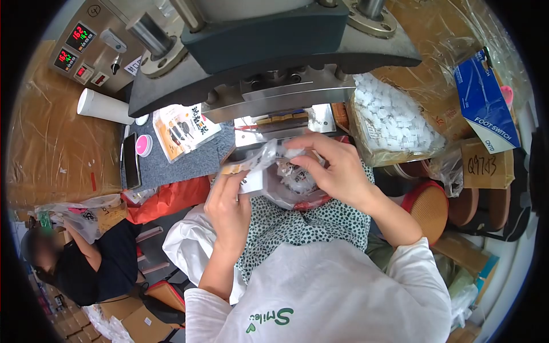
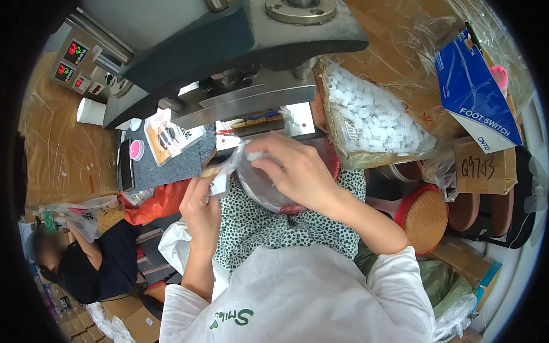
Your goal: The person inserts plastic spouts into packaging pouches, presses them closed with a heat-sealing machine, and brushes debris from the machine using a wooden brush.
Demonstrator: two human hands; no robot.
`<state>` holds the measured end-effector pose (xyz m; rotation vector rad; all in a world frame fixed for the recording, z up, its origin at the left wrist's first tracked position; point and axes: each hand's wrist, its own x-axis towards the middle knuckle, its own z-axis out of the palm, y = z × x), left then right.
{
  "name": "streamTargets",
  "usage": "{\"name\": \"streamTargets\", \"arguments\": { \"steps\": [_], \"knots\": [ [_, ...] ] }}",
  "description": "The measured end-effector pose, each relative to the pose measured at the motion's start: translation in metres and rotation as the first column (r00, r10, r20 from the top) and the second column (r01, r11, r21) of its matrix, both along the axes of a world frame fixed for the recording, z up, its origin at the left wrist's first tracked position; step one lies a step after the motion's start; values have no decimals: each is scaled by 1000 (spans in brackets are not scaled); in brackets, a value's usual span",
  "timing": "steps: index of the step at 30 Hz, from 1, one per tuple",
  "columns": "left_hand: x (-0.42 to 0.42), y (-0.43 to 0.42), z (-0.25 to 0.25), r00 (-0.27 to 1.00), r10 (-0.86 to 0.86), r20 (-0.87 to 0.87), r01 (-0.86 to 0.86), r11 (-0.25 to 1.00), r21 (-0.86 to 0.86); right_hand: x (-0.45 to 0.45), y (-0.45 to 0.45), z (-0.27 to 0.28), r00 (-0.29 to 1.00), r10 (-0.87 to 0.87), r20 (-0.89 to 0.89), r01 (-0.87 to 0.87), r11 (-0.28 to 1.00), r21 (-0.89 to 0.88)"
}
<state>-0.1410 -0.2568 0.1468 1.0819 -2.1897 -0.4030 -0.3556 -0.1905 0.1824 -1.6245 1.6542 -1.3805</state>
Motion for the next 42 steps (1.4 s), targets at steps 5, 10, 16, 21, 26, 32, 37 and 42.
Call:
{"name": "streamTargets", "arguments": {
  "steps": [5, 10, 16, 21, 26, 32, 37, 42],
  "knots": [
    [-5, 1, -2, 979, -202, -18, 202, 969, 142, -5, -2, -11, 987, 158, -40, -157, 987, 28],
    [-33, -6, -10, 981, -148, -124, 192, 667, 720, -7, -1, -27, 961, -76, 268, 43, 991, 127],
    [-68, -49, -32, 812, 265, -519, 453, 273, 849, -35, 21, -8, 985, -171, -15, 172, 974, 150],
    [-75, -51, -37, 791, 312, -527, 468, 247, 849, -65, 33, 0, 606, -437, -664, 524, 848, -80],
    [-17, -112, -64, 986, 111, 122, -122, 988, 93, -97, 31, -35, 608, -318, -727, 548, 831, 95],
    [12, -66, -89, 879, 147, 454, -74, 982, -174, -99, 30, -22, 644, -356, -678, 572, 812, 117],
    [21, -58, -75, 958, 174, 226, -132, 972, -193, -108, 28, -34, 685, -266, -678, 503, 846, 176],
    [29, -46, -40, 959, 179, 220, -205, 974, 101, -98, 32, -13, 851, -439, -288, 503, 838, 209]
  ]
}}
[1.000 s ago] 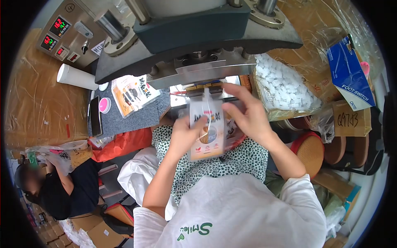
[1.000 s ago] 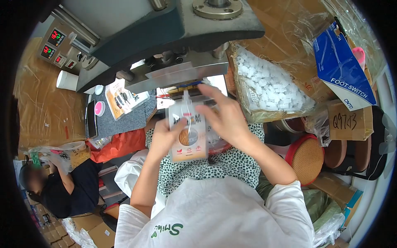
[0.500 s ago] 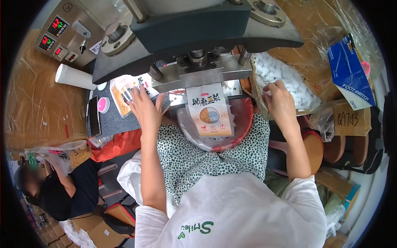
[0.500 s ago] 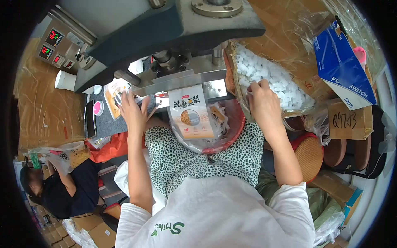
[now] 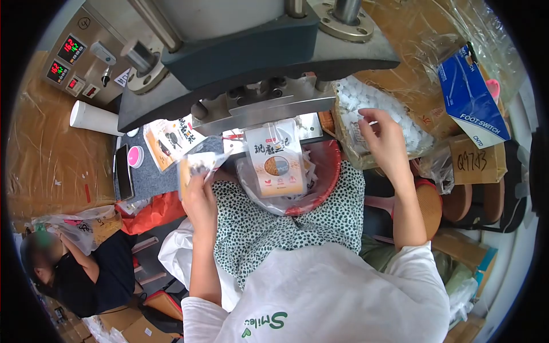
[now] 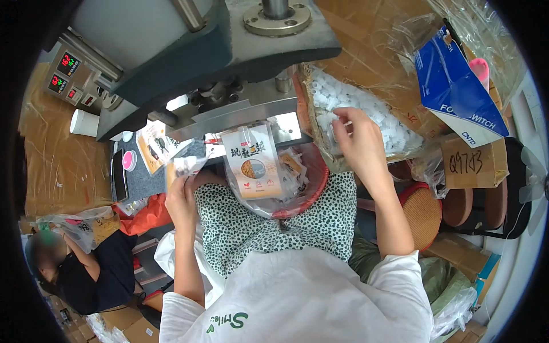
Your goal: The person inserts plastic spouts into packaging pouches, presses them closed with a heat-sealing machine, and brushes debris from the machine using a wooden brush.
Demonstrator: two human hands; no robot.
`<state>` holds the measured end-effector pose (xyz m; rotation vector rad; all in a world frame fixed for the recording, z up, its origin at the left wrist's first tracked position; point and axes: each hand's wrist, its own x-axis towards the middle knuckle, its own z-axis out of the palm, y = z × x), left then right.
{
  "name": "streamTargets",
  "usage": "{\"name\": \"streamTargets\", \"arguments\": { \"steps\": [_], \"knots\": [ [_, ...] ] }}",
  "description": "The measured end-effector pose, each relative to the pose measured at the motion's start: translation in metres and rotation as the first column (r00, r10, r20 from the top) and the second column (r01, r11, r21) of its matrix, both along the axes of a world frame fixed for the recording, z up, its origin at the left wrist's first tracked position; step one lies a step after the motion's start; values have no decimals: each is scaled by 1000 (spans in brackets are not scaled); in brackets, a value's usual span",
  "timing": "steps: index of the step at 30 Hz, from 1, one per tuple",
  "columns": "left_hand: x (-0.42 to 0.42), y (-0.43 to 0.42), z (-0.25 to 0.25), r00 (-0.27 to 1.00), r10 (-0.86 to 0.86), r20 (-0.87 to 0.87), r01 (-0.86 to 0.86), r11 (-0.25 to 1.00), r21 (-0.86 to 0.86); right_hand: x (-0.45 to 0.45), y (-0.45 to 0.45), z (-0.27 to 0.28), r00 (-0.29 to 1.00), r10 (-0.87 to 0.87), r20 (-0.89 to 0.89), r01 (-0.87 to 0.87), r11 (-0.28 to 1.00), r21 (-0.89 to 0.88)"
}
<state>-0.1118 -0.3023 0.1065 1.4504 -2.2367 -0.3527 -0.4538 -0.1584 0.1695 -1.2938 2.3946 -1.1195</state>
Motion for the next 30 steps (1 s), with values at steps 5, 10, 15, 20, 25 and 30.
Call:
{"name": "streamTargets", "arguments": {
  "steps": [5, 10, 15, 20, 25, 30],
  "knots": [
    [-32, 38, 22, 963, -182, -198, 154, 977, -149, 52, -12, 20, 768, 370, 523, -271, 927, -257],
    [-44, 50, 41, 946, -239, -219, 199, 961, -191, 88, -27, 10, 862, 488, 139, -412, 833, -369],
    [-46, 50, 35, 903, -380, -202, 361, 924, -126, 88, -27, 4, 851, 524, -43, -507, 795, -332],
    [-57, 48, 25, 889, -407, -209, 421, 907, 27, 78, -24, -6, 829, 558, -40, -550, 799, -245],
    [-78, 34, 11, 843, -111, -527, 435, 717, 545, 78, -29, -19, 895, 338, 292, -205, 892, -403],
    [-102, 6, 12, 575, 405, -711, 550, 452, 702, 64, -13, -2, 927, 323, 191, -273, 930, -247]
  ]
}}
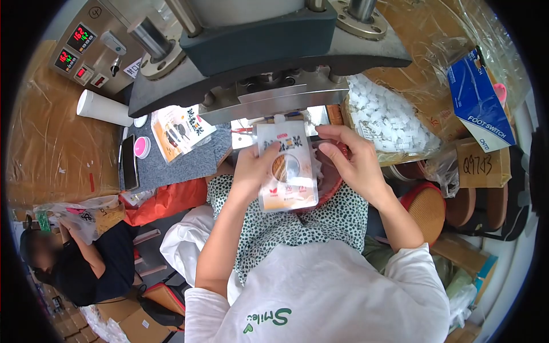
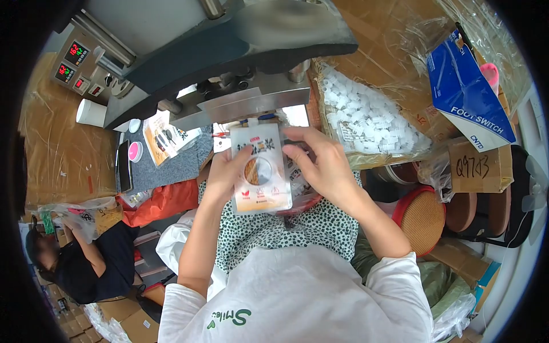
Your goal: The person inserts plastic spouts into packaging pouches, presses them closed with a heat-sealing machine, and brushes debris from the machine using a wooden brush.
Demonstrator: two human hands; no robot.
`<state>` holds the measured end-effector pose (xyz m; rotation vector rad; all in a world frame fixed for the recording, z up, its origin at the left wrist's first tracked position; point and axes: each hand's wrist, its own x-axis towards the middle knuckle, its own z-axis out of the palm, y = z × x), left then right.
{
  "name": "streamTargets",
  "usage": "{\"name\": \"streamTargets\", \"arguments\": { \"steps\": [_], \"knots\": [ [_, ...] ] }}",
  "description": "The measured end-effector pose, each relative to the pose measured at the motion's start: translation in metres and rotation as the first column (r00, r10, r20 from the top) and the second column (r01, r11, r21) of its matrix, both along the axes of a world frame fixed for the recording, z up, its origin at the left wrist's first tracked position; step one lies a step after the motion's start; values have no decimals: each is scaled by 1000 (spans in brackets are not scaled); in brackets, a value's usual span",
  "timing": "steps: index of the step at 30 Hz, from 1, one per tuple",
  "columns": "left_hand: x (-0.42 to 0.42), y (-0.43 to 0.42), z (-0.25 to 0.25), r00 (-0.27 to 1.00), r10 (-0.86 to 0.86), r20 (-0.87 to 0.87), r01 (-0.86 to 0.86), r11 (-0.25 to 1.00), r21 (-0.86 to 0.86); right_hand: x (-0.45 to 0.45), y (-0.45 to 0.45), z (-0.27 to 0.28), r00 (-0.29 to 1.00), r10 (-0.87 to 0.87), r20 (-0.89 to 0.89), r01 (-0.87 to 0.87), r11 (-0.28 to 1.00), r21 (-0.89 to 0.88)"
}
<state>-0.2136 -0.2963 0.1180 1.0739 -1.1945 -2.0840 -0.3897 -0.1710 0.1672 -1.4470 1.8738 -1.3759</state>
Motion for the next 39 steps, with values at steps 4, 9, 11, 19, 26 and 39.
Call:
{"name": "streamTargets", "arguments": {
  "steps": [4, 9, 11, 19, 26, 39],
  "knots": [
    [-2, -12, -10, 999, -45, -9, 45, 998, 41, -18, 1, 0, 901, -333, -277, 341, 940, -20],
    [48, -66, -25, 757, 348, 553, 231, 649, -725, -67, -7, -26, 818, -204, -538, 274, 960, 54],
    [76, -89, -37, 445, 765, 466, 543, 183, -820, -68, -2, -27, 864, -141, -484, 234, 962, 138],
    [103, -10, -7, 632, 557, 539, 345, 421, -839, -24, 2, 23, 992, 58, 110, -69, 993, 96],
    [84, 37, 35, 784, 471, 404, 302, 280, -911, 37, -33, 15, 870, 229, -436, -346, 914, -210],
    [8, -1, -2, 996, -55, 65, 54, 998, 24, -2, -6, 12, 988, 1, -157, 1, 1000, 11]
  ]
}}
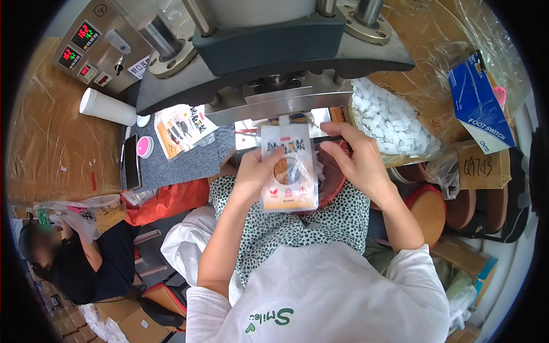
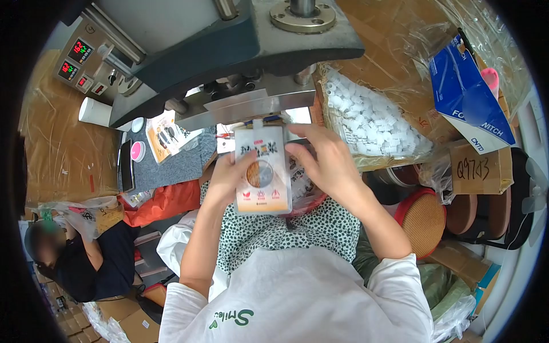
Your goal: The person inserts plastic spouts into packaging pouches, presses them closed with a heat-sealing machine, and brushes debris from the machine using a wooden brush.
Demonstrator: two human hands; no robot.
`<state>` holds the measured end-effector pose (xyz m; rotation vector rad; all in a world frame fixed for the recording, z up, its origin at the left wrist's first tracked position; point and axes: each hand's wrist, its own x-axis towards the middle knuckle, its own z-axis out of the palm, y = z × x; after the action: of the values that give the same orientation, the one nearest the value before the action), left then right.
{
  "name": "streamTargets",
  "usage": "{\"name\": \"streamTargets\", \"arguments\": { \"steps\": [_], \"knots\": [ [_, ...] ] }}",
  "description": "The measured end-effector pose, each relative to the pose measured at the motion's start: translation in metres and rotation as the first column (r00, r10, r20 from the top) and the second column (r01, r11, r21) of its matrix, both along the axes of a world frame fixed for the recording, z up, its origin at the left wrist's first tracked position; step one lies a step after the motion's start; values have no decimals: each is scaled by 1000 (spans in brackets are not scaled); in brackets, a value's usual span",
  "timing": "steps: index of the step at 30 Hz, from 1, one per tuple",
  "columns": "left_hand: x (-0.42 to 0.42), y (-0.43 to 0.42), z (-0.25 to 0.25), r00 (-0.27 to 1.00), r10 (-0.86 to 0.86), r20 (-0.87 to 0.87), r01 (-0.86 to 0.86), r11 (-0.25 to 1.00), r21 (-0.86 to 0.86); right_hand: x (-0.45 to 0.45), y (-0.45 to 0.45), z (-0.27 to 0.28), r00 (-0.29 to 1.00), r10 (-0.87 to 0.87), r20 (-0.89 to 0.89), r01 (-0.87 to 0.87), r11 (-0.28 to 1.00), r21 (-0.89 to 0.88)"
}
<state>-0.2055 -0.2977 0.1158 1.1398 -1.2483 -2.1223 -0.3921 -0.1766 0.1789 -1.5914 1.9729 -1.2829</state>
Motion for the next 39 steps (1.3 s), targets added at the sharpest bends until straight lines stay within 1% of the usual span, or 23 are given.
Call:
{"name": "streamTargets", "arguments": {
  "steps": [1, 4, 6, 7, 8, 9, 10, 11, 12, 14, 15, 16, 17, 20, 21, 22, 23, 26, 27, 30, 33, 36, 39],
  "knots": [
    [-3, -6, 0, 998, -3, -60, 4, 1000, 15, -3, 6, 1, 997, -4, -72, 7, 1000, 30],
    [-9, -7, 5, 997, 32, -68, -29, 999, 41, -25, 9, -2, 913, -249, -324, 251, 967, -36],
    [0, -11, -15, 999, -25, 39, 30, 991, -128, -50, 4, -31, 779, -297, -553, 341, 940, -23],
    [7, -22, -22, 989, -5, 146, 57, 933, -355, -57, 3, -41, 690, -311, -654, 387, 922, -30],
    [15, -32, -29, 963, 66, 261, 94, 827, -555, -61, 2, -40, 730, -283, -622, 388, 921, 37],
    [28, -51, -31, 902, 236, 363, 176, 567, -805, -64, 0, -39, 769, -251, -588, 382, 918, 106],
    [39, -70, -20, 823, 431, 371, 170, 436, -884, -64, 3, -40, 809, -218, -547, 371, 910, 186],
    [51, -85, -32, 670, 658, 343, 323, 158, -933, -65, 8, -41, 826, -203, -527, 346, 919, 189],
    [65, -92, -41, 517, 643, 564, 512, 295, -806, -67, 10, -41, 840, -189, -509, 320, 930, 183],
    [75, -69, -60, 506, 667, 547, 669, 98, -737, -68, 5, -30, 896, -216, -389, 309, 931, 194],
    [78, -54, -56, 605, 578, 547, 627, 77, -775, -63, 7, -15, 926, -255, -279, 322, 919, 228],
    [80, -39, -47, 644, 543, 540, 606, 69, -792, -57, 11, -4, 941, -293, -167, 329, 905, 270],
    [87, -34, -39, 649, 529, 546, 565, 145, -812, -54, 14, 1, 957, -266, -114, 285, 934, 215],
    [96, -17, -19, 711, 559, 426, 330, 271, -904, -34, 11, 6, 996, -30, 89, 24, 997, 73],
    [90, -6, -7, 736, 586, 339, 280, 193, -940, -21, 6, 7, 957, 28, 290, -58, 994, 98],
    [86, 2, 0, 746, 575, 337, 276, 194, -941, -7, -1, 8, 873, 77, 481, -144, 984, 103],
    [85, 11, 4, 754, 564, 336, 274, 194, -942, 0, -7, 2, 880, 168, 445, -219, 974, 66],
    [80, 26, 17, 764, 547, 341, 260, 222, -940, 17, -15, 0, 891, 221, 396, -275, 958, 84],
    [79, 29, 22, 762, 549, 345, 260, 228, -938, 21, -16, 0, 930, 240, 279, -265, 963, 54],
    [76, 33, 23, 771, 535, 345, 259, 232, -938, 23, -12, -6, 970, 177, 167, -186, 982, 37],
    [73, 35, 22, 789, 514, 337, 254, 226, -940, 16, -3, 10, 994, 110, -3, -102, 934, 344],
    [70, 37, 25, 797, 499, 341, 254, 235, -938, 5, 0, 15, 964, 67, 258, -186, 862, 471],
    [68, 38, 24, 805, 488, 337, 262, 218, -940, 5, 4, -5, 709, 156, 687, -295, 951, 89]
  ]
}}
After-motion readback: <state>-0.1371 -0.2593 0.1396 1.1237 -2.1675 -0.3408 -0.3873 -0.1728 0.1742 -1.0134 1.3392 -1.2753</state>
